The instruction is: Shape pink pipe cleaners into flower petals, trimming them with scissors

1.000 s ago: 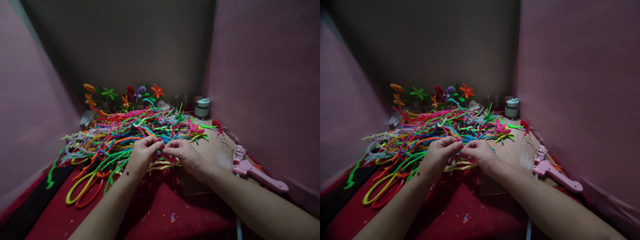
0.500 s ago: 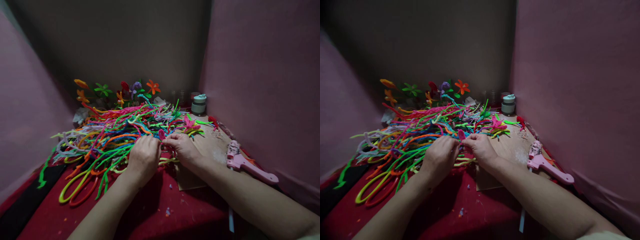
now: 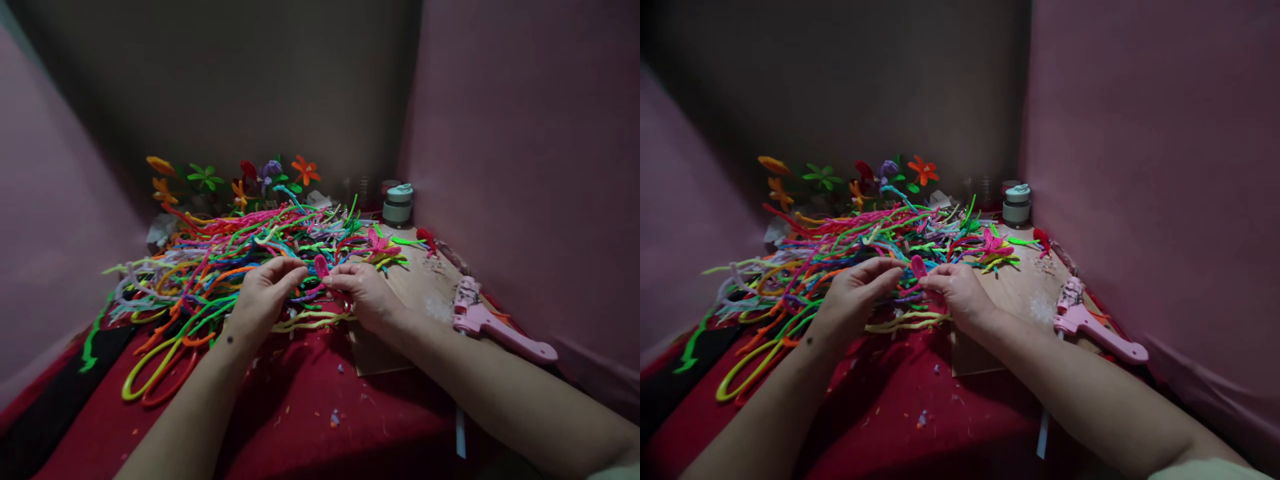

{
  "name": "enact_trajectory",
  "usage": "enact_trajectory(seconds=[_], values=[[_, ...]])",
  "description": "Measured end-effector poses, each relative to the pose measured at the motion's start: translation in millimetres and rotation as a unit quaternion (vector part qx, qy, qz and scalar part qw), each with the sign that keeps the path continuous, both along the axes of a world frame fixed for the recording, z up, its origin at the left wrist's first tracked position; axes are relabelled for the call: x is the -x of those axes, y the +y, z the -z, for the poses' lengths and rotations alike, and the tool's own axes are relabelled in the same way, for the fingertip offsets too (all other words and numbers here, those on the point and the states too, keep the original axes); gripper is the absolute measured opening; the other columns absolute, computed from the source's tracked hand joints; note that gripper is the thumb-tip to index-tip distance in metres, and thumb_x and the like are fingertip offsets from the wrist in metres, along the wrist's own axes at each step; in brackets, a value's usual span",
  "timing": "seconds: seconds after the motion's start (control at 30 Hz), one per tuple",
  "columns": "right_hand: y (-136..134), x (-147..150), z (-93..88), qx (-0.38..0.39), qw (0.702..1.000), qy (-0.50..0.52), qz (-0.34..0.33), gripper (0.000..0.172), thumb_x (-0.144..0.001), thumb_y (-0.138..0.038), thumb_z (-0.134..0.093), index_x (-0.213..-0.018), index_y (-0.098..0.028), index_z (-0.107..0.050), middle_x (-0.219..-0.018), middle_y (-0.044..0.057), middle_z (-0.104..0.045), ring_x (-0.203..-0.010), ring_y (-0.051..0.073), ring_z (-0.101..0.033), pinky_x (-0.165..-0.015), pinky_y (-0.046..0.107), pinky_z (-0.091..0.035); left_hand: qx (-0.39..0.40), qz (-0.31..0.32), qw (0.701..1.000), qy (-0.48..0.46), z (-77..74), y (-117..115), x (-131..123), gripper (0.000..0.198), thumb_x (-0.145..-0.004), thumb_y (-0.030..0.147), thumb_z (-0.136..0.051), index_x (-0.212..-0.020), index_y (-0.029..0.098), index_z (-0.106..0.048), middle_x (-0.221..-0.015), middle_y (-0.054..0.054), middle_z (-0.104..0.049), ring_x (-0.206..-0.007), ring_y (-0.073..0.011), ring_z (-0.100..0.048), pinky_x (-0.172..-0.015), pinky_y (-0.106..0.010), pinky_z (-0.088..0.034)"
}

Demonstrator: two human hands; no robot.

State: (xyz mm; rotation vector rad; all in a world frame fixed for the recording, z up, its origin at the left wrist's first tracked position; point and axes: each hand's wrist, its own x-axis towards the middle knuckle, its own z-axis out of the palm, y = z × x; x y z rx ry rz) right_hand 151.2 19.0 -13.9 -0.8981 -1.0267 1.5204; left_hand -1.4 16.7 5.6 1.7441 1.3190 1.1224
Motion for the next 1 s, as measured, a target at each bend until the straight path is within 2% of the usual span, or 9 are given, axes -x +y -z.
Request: enact_trajectory(seconds=[0.1,0.27,0.57,0.77,1.0], values=[[-2.5,1.5,0.0,-0.009,0.999,-0.003,-0.036,0.021,-0.058,-0.022,-0.066,-0.049,-0.014,-0.050,-0.042,-0.005,-0.047,-0.038,0.004,-0.035,-0.042,0.021,-0.023,0.106,0.047,0.987,-0.108,-1.9,2.7,2.1,0.021,-0.069,0.035,-0.063,-0.075,0.016,-0.060,-0.056,0.004,-0.052,-0.046,-0.0064,-0.042,-0.044,-0.019,-0.031],[-6.1,3.0,-2.8,0.001,0.998,-0.033,-0.057,0.020,-0.057,-0.021,-0.065,-0.048,-0.015,-0.048,-0.040,-0.006,-0.045,-0.039,0.005,-0.036,-0.042,0.021,-0.024,0.167,0.066,0.970,-0.166,1.0,2.5,2.3,0.020,-0.065,0.031,-0.068,-0.075,0.016,-0.059,-0.056,0.003,-0.054,-0.041,-0.0051,-0.042,-0.039,-0.018,-0.030],[-5.9,1.9,-2.3,-0.014,0.995,-0.077,-0.059,0.016,-0.058,-0.019,-0.063,-0.049,-0.015,-0.050,-0.043,-0.005,-0.045,-0.041,0.006,-0.036,-0.043,0.021,-0.025,0.170,0.077,0.972,-0.145,3.1,3.5,6.1,0.021,-0.064,0.030,-0.070,-0.075,0.016,-0.059,-0.057,0.002,-0.058,-0.044,-0.0070,-0.048,-0.042,-0.018,-0.034],[-4.6,0.6,0.5,-0.051,0.988,-0.137,-0.054,0.012,-0.060,-0.020,-0.059,-0.051,-0.015,-0.053,-0.046,-0.005,-0.047,-0.045,0.006,-0.035,-0.045,0.022,-0.025,0.184,0.073,0.971,-0.131,-2.3,0.3,3.8,0.020,-0.064,0.030,-0.069,-0.070,0.014,-0.059,-0.055,0.002,-0.058,-0.044,-0.0065,-0.048,-0.042,-0.017,-0.034],[-6.4,1.7,-0.3,-0.041,0.993,-0.085,-0.072,0.012,-0.059,-0.020,-0.062,-0.052,-0.015,-0.054,-0.047,-0.005,-0.048,-0.045,0.006,-0.038,-0.047,0.022,-0.027,0.193,0.088,0.964,-0.162,-6.0,-2.3,3.1,0.014,-0.066,0.024,-0.066,-0.069,0.016,-0.055,-0.054,0.004,-0.054,-0.042,-0.0045,-0.044,-0.041,-0.016,-0.031]])
